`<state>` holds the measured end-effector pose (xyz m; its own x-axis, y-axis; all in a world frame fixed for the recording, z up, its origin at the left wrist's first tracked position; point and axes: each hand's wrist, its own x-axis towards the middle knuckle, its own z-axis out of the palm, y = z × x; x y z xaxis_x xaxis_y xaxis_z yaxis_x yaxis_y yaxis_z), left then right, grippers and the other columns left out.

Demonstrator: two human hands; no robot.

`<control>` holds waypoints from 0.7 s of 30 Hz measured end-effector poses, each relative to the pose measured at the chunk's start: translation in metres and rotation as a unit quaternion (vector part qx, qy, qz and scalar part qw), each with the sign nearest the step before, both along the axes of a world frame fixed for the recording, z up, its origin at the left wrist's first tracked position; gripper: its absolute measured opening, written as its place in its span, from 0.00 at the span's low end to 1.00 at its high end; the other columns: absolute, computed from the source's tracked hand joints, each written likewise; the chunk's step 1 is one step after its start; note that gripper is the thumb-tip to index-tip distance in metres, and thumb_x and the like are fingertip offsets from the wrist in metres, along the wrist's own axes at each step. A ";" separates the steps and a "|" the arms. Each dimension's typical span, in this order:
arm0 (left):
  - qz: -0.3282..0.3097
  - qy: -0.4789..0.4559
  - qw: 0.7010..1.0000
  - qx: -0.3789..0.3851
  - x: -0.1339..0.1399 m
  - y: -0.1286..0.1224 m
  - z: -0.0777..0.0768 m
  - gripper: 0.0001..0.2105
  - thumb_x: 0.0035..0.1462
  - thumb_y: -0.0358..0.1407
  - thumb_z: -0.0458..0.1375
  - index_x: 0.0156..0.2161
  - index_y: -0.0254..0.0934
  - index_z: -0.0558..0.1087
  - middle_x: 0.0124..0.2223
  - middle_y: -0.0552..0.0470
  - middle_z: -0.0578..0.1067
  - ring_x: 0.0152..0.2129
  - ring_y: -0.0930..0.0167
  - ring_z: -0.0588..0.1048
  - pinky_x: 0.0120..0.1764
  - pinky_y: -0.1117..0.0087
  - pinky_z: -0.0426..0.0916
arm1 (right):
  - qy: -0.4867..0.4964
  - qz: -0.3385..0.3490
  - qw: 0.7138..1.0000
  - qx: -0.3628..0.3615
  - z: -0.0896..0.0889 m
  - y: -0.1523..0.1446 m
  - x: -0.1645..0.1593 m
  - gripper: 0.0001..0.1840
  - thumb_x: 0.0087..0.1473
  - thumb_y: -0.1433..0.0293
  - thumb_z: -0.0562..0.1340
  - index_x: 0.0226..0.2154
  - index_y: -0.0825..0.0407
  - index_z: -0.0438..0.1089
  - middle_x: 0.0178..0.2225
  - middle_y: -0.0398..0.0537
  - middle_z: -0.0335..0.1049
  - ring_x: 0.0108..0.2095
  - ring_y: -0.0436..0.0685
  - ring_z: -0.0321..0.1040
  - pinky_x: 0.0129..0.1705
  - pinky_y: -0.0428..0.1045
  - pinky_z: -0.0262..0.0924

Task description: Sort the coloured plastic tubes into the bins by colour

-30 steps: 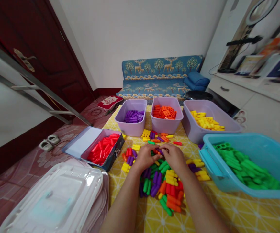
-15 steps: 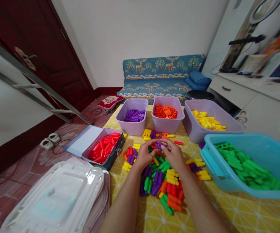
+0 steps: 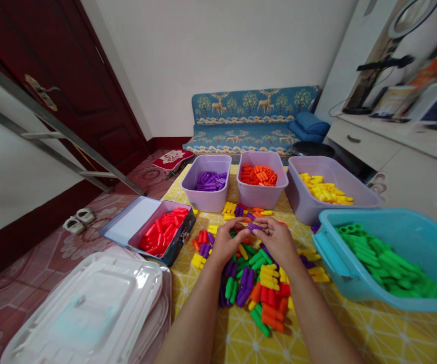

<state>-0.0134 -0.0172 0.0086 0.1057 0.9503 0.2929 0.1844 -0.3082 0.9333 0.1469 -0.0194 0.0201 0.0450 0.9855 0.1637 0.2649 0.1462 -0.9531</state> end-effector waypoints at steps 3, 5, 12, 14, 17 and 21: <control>0.001 -0.002 1.000 0.010 0.001 0.000 -0.001 0.11 0.51 0.36 0.62 0.41 0.35 0.78 0.38 0.48 0.80 0.37 0.68 0.76 0.44 0.68 0.69 | -0.011 0.004 1.000 0.001 0.000 -0.001 -0.003 0.14 0.42 0.68 0.64 0.36 0.52 0.69 0.32 0.48 0.75 0.31 0.56 0.72 0.33 0.50 0.67; 0.025 -0.013 1.000 0.009 0.001 0.000 -0.001 0.09 0.52 0.36 0.61 0.37 0.35 0.78 0.35 0.49 0.80 0.34 0.69 0.76 0.41 0.69 0.69 | 0.001 0.000 1.000 -0.002 0.000 -0.001 -0.005 0.16 0.44 0.68 0.62 0.39 0.52 0.68 0.35 0.49 0.75 0.31 0.55 0.72 0.33 0.50 0.67; 0.182 -0.146 0.972 0.019 -0.011 0.024 0.040 0.14 0.50 0.40 0.62 0.39 0.32 0.76 0.28 0.52 0.78 0.21 0.74 0.73 0.27 0.75 0.68 | 0.014 -0.019 1.000 0.002 -0.004 0.001 -0.004 0.19 0.46 0.65 0.61 0.43 0.51 0.68 0.43 0.51 0.74 0.34 0.55 0.72 0.40 0.53 0.67; 0.236 -0.142 0.961 0.032 -0.021 0.041 0.061 0.16 0.51 0.39 0.61 0.42 0.31 0.76 0.26 0.51 0.77 0.20 0.73 0.73 0.27 0.73 0.68 | 0.014 -0.020 1.000 0.003 -0.006 0.002 -0.003 0.18 0.46 0.65 0.61 0.43 0.52 0.68 0.42 0.52 0.74 0.35 0.56 0.72 0.40 0.54 0.67; 0.244 -0.087 0.965 0.044 -0.033 0.062 0.081 0.23 0.49 0.34 0.62 0.52 0.31 0.71 0.36 0.46 0.79 0.25 0.70 0.76 0.33 0.70 0.71 | -0.008 -0.045 0.999 0.024 -0.009 0.004 0.001 0.18 0.47 0.65 0.60 0.43 0.53 0.68 0.42 0.54 0.74 0.37 0.58 0.72 0.40 0.55 0.67; 0.181 -0.059 0.978 0.085 -0.030 0.055 0.071 0.25 0.51 0.34 0.61 0.56 0.36 0.67 0.46 0.44 0.78 0.35 0.68 0.77 0.40 0.68 0.72 | -0.135 -0.100 0.981 0.100 -0.014 0.009 0.013 0.17 0.48 0.67 0.59 0.42 0.53 0.70 0.43 0.55 0.73 0.44 0.61 0.69 0.49 0.59 0.62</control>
